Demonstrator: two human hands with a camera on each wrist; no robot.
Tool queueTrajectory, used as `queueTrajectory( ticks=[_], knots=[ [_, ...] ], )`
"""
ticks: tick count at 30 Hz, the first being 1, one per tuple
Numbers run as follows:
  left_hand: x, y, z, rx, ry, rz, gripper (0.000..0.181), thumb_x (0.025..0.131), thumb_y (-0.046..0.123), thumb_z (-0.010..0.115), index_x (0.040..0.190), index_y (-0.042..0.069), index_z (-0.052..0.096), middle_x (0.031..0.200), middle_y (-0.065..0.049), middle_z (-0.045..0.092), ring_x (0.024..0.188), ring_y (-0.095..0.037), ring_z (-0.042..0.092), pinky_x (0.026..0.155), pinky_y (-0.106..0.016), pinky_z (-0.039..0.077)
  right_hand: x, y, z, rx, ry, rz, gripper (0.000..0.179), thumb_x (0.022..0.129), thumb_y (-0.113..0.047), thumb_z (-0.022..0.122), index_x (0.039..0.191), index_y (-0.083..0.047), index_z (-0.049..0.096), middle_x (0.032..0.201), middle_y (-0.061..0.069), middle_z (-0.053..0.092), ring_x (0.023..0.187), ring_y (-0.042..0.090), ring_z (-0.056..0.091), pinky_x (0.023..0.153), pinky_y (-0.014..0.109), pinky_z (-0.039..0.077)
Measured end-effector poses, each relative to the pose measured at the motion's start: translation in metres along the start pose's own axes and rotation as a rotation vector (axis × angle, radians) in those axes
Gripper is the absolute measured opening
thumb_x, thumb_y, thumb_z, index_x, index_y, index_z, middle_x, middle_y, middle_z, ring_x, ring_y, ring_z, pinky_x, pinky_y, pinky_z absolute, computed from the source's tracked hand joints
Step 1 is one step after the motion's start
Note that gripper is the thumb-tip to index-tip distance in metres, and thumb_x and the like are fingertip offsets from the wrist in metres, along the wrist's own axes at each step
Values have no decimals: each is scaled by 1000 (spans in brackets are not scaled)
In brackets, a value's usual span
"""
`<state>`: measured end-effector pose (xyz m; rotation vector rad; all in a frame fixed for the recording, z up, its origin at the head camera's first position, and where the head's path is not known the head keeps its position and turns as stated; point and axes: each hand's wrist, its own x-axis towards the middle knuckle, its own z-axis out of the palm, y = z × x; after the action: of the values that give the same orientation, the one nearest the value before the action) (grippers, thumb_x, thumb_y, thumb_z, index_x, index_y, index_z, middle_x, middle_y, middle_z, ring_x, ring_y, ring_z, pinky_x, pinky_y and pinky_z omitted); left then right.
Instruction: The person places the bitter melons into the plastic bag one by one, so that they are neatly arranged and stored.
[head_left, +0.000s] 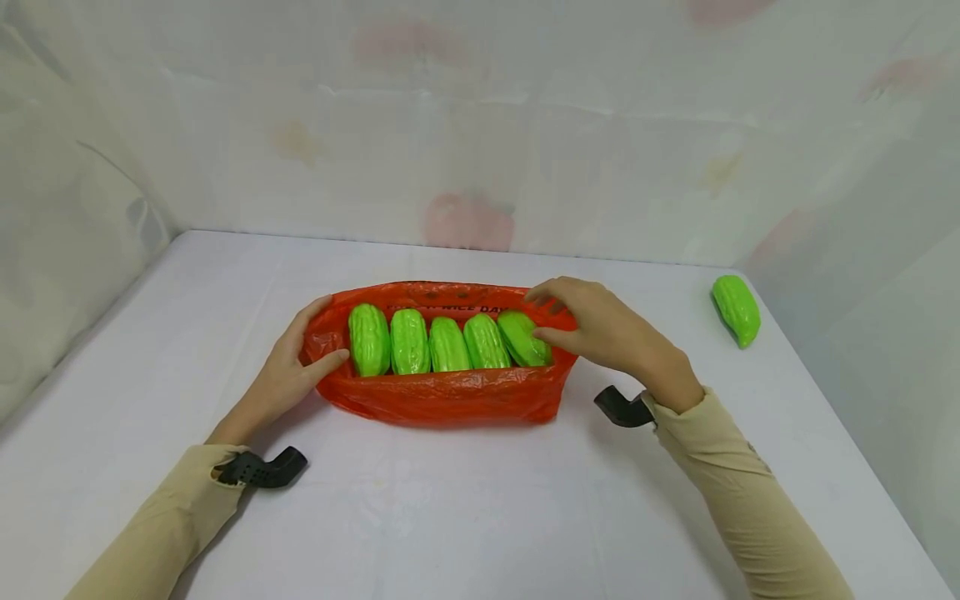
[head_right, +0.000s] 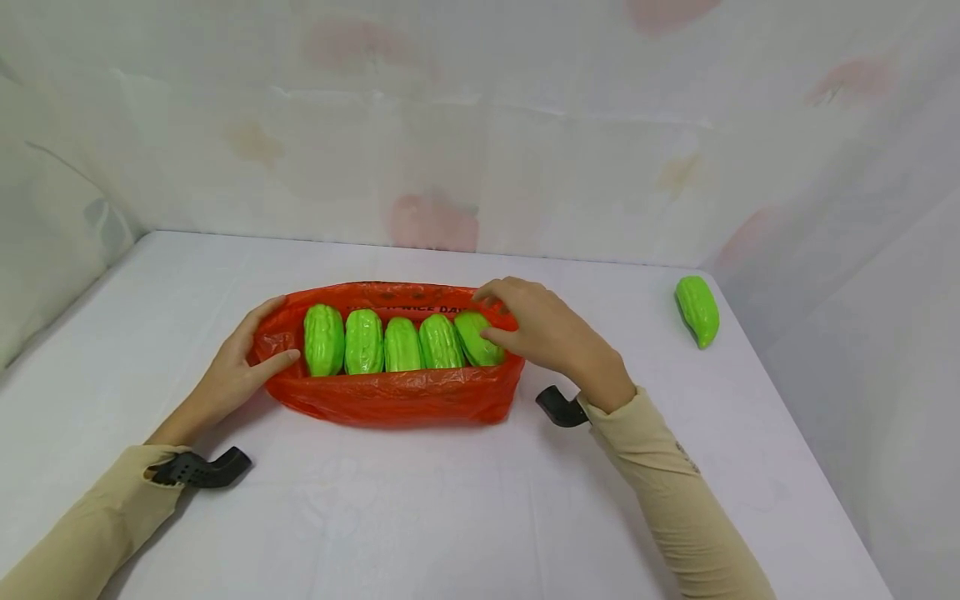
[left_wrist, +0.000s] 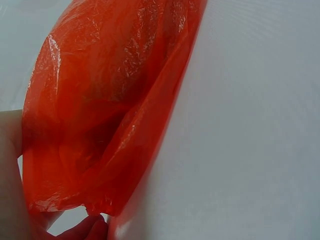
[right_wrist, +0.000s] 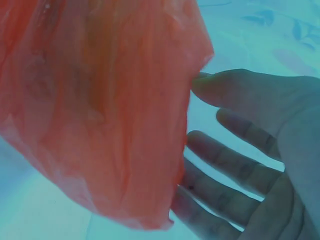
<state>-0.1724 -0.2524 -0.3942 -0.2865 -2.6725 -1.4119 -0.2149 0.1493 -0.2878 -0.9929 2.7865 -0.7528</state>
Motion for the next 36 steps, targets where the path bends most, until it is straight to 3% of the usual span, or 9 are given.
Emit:
queueTrajectory(
  ticks=[3, 9, 20, 25, 32, 36],
  knots=[
    [0, 0, 0, 5, 1, 1, 77, 94, 17, 64, 158, 20, 22, 152, -18, 40, 128, -33, 46, 89, -14, 41, -3, 3, -3, 6, 37, -14, 42, 91, -16, 70, 129, -2, 59, 126, 13, 65, 111, 31, 62, 95, 46, 51],
    [0, 1, 0, 14, 5, 2, 78, 94, 17, 65, 158, 20, 21, 153, -17, 39, 129, -34, 45, 96, -40, 43, -10, 11, -8, 6, 105, -35, 41, 90, -14, 71, 127, -2, 59, 124, 13, 65, 110, 30, 64, 92, 46, 53],
    [0, 1, 0, 11, 2, -2, 78, 94, 17, 64, 159, 20, 20, 153, -18, 38, 129, -36, 44, 98, -54, 43, -21, 25, -15, -23, 128, 12, 40, 91, -13, 70, 128, -3, 58, 127, 14, 63, 112, 33, 62, 96, 50, 51],
    [1, 1, 0, 17, 0, -4, 78, 94, 17, 64, 159, 20, 20, 153, -18, 38, 129, -35, 45, 97, -48, 44, -29, 33, -18, -25, 138, 43, 38, 92, -13, 68, 128, -4, 58, 128, 13, 63, 113, 32, 62, 97, 51, 50],
    [1, 0, 0, 16, 3, -3, 78, 94, 18, 65, 158, 22, 21, 153, -16, 38, 129, -33, 45, 91, -16, 40, -37, 46, -22, -42, 177, 51, 38, 92, -12, 69, 127, -3, 59, 128, 13, 63, 110, 33, 63, 95, 51, 51],
    [1, -1, 0, 18, 1, -4, 79, 94, 18, 65, 159, 21, 21, 154, -16, 38, 129, -33, 45, 92, -19, 41, -41, 53, -24, -47, 200, 61, 38, 92, -12, 69, 127, -3, 59, 128, 13, 63, 110, 33, 63, 94, 50, 51]
  ],
)
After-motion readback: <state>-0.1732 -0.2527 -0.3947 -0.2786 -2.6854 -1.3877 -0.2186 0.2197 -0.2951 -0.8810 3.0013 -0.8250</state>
